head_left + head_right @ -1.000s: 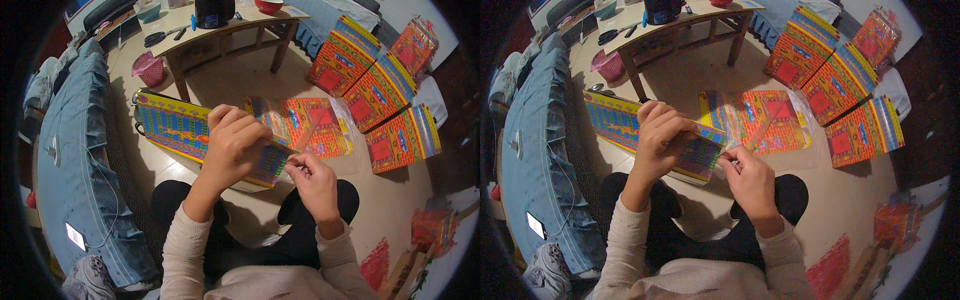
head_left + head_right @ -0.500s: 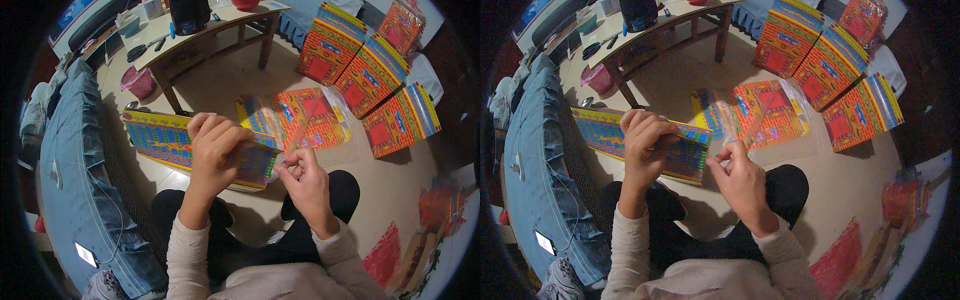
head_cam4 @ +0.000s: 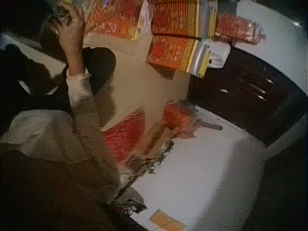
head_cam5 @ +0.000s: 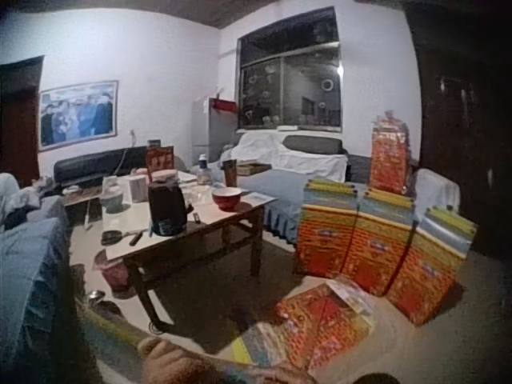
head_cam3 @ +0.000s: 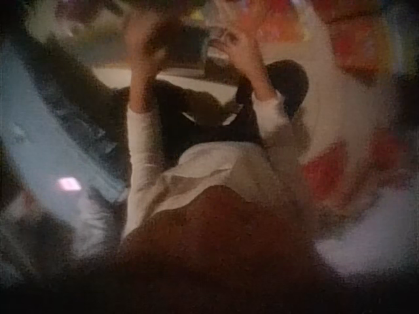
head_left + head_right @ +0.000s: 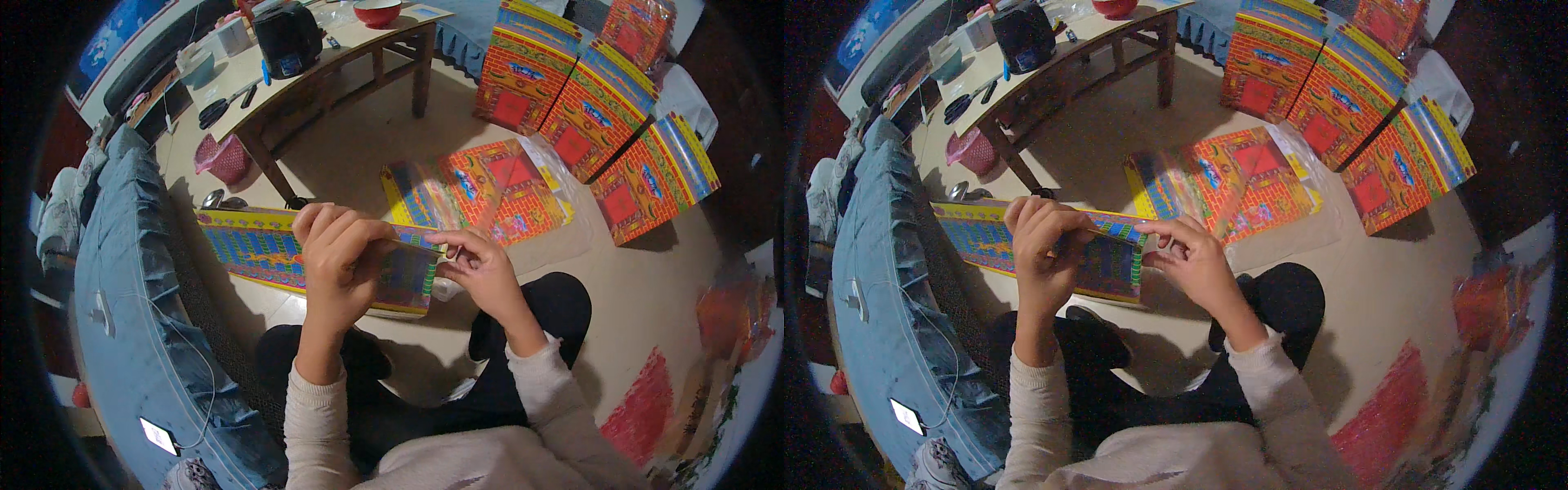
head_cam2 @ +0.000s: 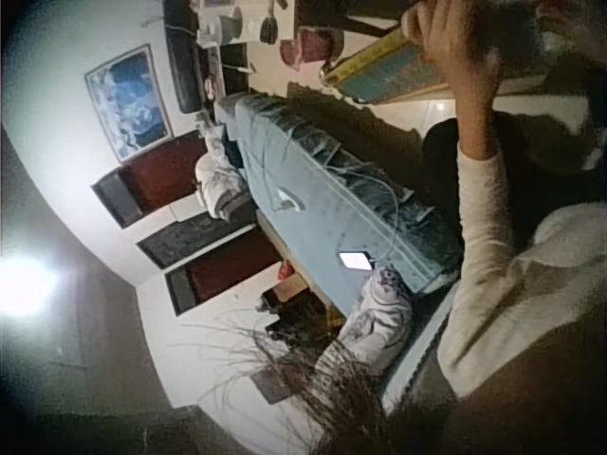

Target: The person sits on the floor and assembles colorful printed paper boxes by folding edges and securing them with tape. They handle multiple flat sheets, fold them into box shapes, and stack the finished boxes nearby.

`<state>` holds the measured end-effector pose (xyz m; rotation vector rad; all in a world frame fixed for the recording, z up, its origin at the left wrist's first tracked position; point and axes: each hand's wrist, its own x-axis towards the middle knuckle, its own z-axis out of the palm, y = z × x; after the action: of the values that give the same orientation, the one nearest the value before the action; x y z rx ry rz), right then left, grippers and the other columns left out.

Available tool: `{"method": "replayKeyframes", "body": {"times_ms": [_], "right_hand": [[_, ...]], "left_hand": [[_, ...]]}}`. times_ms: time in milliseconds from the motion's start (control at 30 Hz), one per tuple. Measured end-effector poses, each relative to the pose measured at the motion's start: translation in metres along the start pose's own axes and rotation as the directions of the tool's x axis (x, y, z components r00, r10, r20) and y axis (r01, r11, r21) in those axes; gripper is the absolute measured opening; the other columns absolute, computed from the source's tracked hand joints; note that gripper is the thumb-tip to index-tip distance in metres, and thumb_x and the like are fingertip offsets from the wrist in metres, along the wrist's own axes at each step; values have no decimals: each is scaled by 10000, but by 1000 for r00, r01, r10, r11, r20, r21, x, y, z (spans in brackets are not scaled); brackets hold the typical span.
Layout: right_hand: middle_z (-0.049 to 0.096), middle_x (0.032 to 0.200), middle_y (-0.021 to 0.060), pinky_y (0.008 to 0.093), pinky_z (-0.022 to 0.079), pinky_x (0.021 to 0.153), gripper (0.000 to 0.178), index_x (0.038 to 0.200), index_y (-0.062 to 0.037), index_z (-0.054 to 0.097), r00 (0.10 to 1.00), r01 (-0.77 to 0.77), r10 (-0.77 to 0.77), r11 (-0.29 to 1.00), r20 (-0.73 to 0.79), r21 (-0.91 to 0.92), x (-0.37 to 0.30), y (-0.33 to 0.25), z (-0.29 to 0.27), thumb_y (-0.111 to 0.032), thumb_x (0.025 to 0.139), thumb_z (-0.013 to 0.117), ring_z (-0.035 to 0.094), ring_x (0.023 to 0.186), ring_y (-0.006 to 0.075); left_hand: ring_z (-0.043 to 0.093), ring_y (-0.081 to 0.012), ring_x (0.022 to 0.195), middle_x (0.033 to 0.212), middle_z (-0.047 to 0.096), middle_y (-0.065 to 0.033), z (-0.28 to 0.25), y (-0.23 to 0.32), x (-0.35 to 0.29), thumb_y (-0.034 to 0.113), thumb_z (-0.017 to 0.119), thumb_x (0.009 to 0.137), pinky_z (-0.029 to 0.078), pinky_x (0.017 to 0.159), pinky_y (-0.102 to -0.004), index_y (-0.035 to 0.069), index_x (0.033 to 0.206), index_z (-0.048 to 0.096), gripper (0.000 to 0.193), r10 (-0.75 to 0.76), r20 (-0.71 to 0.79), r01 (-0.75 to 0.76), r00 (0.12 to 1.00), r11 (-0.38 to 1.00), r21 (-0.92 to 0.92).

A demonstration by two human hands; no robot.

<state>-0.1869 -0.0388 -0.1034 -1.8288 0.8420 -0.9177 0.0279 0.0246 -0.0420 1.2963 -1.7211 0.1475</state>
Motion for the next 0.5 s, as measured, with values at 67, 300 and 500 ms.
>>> {"method": "replayKeyframes", "body": {"times_ms": [67,300,500], "right_hand": [[519,855,-59,193,406,644,421,1161,-149,732,993,-109,94,960,66,256,4,15,2,42,791,794,444,698,40],[570,946,-62,179,418,711,398,1185,-111,717,994,-18,-16,951,108,308,11,29,9,92,843,726,475,802,23],[620,1058,-27,207,484,826,364,1185,-76,703,983,-178,112,792,147,584,10,28,11,139,905,615,568,924,64]], "left_hand": [[593,-250,849,802,663,-28,2,1,0,19,732,704,357,943,-391,89,844,671,168,5,-14,-5,1000,1000,4],[591,-273,850,788,635,-47,-7,-1,-2,1,716,669,354,936,-405,100,854,668,216,13,4,-13,1000,1000,18],[589,-246,854,804,623,-34,-5,-4,-3,40,757,701,357,941,-391,125,869,671,207,34,-20,-35,999,999,-11]]}}
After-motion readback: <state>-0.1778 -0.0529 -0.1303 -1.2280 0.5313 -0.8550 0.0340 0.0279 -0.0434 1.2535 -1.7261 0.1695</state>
